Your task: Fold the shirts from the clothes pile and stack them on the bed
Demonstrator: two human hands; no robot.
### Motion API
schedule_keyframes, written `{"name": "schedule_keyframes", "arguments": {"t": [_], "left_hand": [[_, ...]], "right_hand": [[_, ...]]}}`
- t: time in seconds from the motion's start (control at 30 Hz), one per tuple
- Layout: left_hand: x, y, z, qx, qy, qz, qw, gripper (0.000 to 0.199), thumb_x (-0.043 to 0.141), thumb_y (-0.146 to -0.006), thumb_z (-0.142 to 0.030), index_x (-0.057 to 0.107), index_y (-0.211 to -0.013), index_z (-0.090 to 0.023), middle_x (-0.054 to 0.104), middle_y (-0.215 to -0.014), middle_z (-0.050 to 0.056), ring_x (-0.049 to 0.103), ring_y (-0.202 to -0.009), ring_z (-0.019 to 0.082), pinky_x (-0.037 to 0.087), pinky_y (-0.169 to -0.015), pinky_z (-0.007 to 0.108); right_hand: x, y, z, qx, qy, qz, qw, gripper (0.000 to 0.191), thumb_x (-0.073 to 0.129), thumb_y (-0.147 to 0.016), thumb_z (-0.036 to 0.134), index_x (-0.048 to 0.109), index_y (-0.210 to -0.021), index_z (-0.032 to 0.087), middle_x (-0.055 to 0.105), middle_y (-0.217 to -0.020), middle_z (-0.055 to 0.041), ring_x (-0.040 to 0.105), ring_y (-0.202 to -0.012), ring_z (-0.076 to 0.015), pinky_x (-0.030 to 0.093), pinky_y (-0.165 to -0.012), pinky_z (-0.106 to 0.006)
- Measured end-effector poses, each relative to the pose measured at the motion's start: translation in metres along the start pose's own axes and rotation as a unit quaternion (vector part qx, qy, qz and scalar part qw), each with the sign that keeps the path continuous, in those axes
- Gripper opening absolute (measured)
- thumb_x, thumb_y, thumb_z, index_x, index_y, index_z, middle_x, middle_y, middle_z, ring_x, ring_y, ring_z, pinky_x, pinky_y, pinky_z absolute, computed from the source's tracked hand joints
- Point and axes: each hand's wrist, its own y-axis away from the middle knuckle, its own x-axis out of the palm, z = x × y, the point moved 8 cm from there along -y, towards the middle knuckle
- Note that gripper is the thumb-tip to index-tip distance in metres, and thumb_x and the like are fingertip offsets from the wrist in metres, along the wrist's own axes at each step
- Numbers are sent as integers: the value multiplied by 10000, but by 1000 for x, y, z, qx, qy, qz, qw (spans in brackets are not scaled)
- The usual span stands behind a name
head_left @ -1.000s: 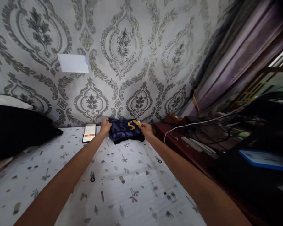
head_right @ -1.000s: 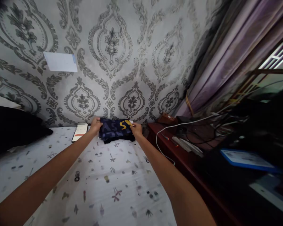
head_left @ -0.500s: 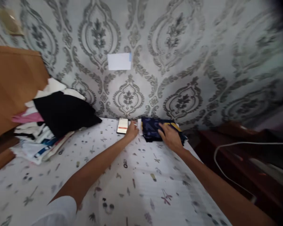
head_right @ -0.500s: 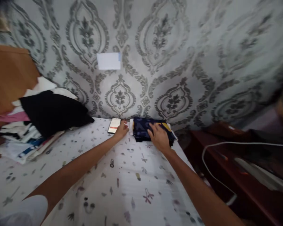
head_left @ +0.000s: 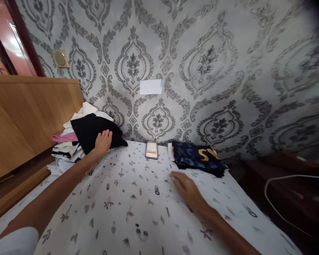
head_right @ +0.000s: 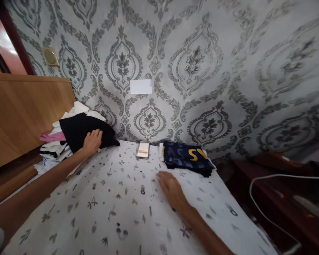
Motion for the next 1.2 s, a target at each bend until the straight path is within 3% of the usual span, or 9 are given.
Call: {"name": "schedule_keyframes", "arguments": {"t": [0.17, 0.4, 0.53, 0.6, 0.73, 0.9, 1.03, 1.13, 1.2], "left_hand": [[-25, 3, 9, 47, -152, -34, 987, 459, 377, -850, -58, 570, -1261, -130, 582, -1277, 229, 450, -1228, 362, 328, -972, 506], [-60, 5, 14, 32, -98, -12, 995, 305, 374, -909, -137, 631, -1072, -124, 671, -1098, 207, 561, -1082, 338, 371, -911, 461], [-73, 16, 5, 34, -91, -34, 995, 298, 358, -966, -213, 605, -1104, -120, 662, -1122, 202, 563, -1094, 338, 387, -907, 454], [-85, 21, 18, -15, -101, -80, 992, 317, 415, -959, -248, 562, -1188, -85, 610, -1234, 238, 520, -1165, 369, 379, -938, 485], [-103, 30, 77, -190, -86, -126, 970, 505, 576, -883, -284, 477, -1284, 6, 524, -1326, 315, 478, -1219, 421, 381, -955, 528], [-113, 23, 102, -182, -64, -91, 977, 249, 511, -878, -182, 612, -1091, -102, 653, -1147, 216, 550, -1165, 361, 386, -954, 469], [-127, 28, 67, -130, -13, -107, 986, 167, 494, -907, -216, 626, -997, -167, 683, -1075, 139, 592, -1071, 305, 425, -887, 420], [-117, 70, -14, 43, 4, -87, 995, 136, 513, -915, -235, 633, -936, -176, 685, -995, 110, 598, -1002, 286, 436, -886, 434], [-93, 131, -84, 224, -12, -31, 974, 137, 525, -885, -155, 649, -938, -176, 687, -976, 115, 598, -1004, 297, 407, -940, 497]], "right_hand": [[21, 46, 41, 15, -78, 32, 996, 338, 517, -871, 519, 745, -990, 299, 736, -1128, -83, 655, -1102, -315, 498, -998, -510], [33, 51, 94, 71, -196, 57, 976, 408, 540, -849, 617, 742, -913, 268, 743, -1025, -92, 665, -1014, -323, 514, -918, -488], [57, 52, 121, 132, -343, 85, 926, 488, 640, -757, 707, 741, -890, 248, 742, -984, -92, 675, -998, -306, 536, -861, -446], [68, 59, 129, 159, -397, 89, 899, 515, 688, -713, 719, 744, -902, 244, 738, -1008, -93, 684, -979, -286, 542, -816, -410], [88, 82, 138, 192, -458, 101, 862, 519, 748, -667, 705, 755, -902, 242, 737, -951, -81, 695, -860, -244, 525, -725, -356], [97, 99, 138, 224, -513, 78, 825, 524, 818, -626, 654, 759, -859, 189, 734, -838, -80, 662, -721, -194, 487, -651, -312], [94, 98, 132, 242, -580, 56, 776, 481, 859, -639, 569, 757, -895, 175, 743, -877, -82, 678, -758, -181, 489, -673, -287], [93, 97, 125, 254, -633, 50, 730, 486, 839, -678, 555, 745, -994, 198, 747, -1008, -87, 706, -914, -218, 518, -774, -313], [93, 98, 120, 270, -671, 45, 689, 490, 799, -723, 568, 713, -1072, 235, 740, -1065, -79, 692, -1035, -242, 524, -862, -352]]}}
